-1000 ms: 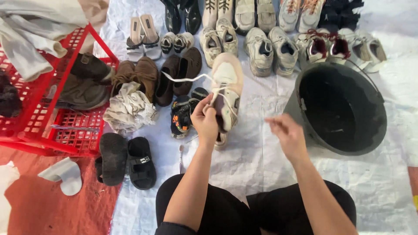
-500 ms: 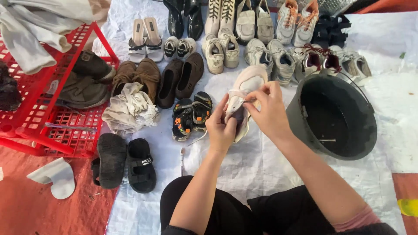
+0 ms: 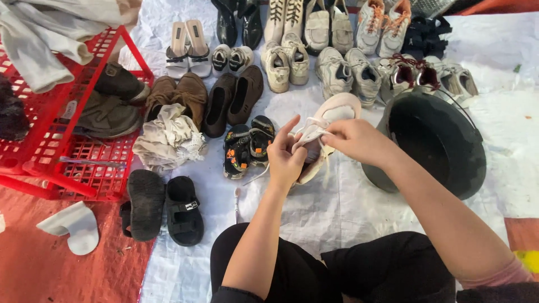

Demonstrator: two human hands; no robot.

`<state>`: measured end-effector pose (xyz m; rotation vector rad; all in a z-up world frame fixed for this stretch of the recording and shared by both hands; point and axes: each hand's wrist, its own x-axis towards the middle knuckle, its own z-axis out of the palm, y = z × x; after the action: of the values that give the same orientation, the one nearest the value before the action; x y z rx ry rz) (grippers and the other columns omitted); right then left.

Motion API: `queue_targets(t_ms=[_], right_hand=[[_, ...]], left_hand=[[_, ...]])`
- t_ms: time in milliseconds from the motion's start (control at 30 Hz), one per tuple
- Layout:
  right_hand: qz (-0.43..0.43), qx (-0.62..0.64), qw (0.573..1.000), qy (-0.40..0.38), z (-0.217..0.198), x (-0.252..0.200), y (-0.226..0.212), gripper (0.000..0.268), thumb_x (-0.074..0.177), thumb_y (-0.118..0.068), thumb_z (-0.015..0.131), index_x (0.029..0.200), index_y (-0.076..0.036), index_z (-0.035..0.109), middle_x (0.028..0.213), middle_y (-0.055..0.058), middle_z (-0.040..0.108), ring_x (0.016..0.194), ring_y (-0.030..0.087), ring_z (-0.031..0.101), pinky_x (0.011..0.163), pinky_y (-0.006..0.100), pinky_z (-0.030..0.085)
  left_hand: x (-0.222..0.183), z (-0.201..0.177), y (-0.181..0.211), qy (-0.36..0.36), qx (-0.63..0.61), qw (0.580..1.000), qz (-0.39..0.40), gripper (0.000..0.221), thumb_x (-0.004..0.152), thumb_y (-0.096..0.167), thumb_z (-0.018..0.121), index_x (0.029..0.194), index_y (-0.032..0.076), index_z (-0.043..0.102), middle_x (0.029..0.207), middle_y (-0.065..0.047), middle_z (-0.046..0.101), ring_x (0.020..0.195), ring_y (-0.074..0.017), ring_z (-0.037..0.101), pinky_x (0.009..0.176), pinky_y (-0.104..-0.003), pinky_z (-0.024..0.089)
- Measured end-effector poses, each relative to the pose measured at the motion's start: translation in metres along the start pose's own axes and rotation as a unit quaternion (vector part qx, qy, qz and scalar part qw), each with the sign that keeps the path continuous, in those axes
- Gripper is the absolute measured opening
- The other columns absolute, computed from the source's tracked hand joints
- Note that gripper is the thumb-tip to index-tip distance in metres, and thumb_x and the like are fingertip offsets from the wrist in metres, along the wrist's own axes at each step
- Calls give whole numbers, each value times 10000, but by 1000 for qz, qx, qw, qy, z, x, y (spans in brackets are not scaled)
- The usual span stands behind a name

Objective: The person is removing the laces from a pair of white sneakers to prepare them for a cleaning process.

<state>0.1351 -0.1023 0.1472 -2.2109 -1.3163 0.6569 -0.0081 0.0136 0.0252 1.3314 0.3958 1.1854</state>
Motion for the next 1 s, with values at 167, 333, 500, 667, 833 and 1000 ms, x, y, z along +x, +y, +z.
queue_targets(t_ms=[167, 333, 500, 667, 833, 1000], right_hand=[[-123, 345, 930, -12, -6, -22, -16, 162, 949, -108, 668, 883, -12, 781, 953, 132, 738, 914, 186, 629, 877, 327, 502], [-5, 249, 967, -48, -28, -21, -50, 399, 1033, -286, 612, 936, 24, 844, 489, 84, 495, 591, 174, 422, 602, 306, 339], [-9, 105, 994, -41, -19, 10, -40, 350, 1053, -271, 592, 794, -130, 781, 596, 21, 702, 631, 181, 590, 658, 290, 438], [-77, 380, 922, 7, -46, 2, -47, 231, 1004, -192, 611, 933, -35, 764, 555, 124, 578, 527, 180, 504, 568, 291, 381], [80, 76, 985, -132, -73, -4, -45, 259, 886, -214, 765, 1010, -28, 895, 456, 134, 614, 422, 246, 592, 499, 331, 415], [-132, 434, 891, -7, -25, 7, -24, 230, 1020, -33, 579, 1151, -64, 765, 718, 113, 726, 618, 134, 656, 553, 196, 437]], left_hand=[[3, -5, -27, 9, -92, 994, -59, 721, 760, -77, 566, 1459, 65, 672, 564, 34, 475, 580, -64, 504, 911, -385, 668], [-2, -9, -25, -12, -112, 992, -53, 774, 743, -80, 571, 1497, 69, 657, 579, 12, 531, 584, -68, 523, 886, -361, 640], [-9, 1, -11, -100, 219, 955, 174, 884, 677, 14, 715, 1549, 89, 595, 564, -35, 534, 539, -233, 611, 760, -417, 643], [-13, 2, -21, -69, 179, 967, 169, 875, 736, -71, 606, 1601, 29, 519, 605, -63, 572, 563, -235, 642, 882, -343, 632], [-10, 5, -3, -98, 226, 955, 165, 831, 769, 14, 645, 1589, 81, 530, 641, -21, 598, 580, -221, 632, 802, -317, 613], [-24, 15, -14, -180, 326, 920, 125, 811, 732, 134, 699, 1530, 88, 557, 676, -94, 644, 628, -324, 679, 738, -412, 621]])
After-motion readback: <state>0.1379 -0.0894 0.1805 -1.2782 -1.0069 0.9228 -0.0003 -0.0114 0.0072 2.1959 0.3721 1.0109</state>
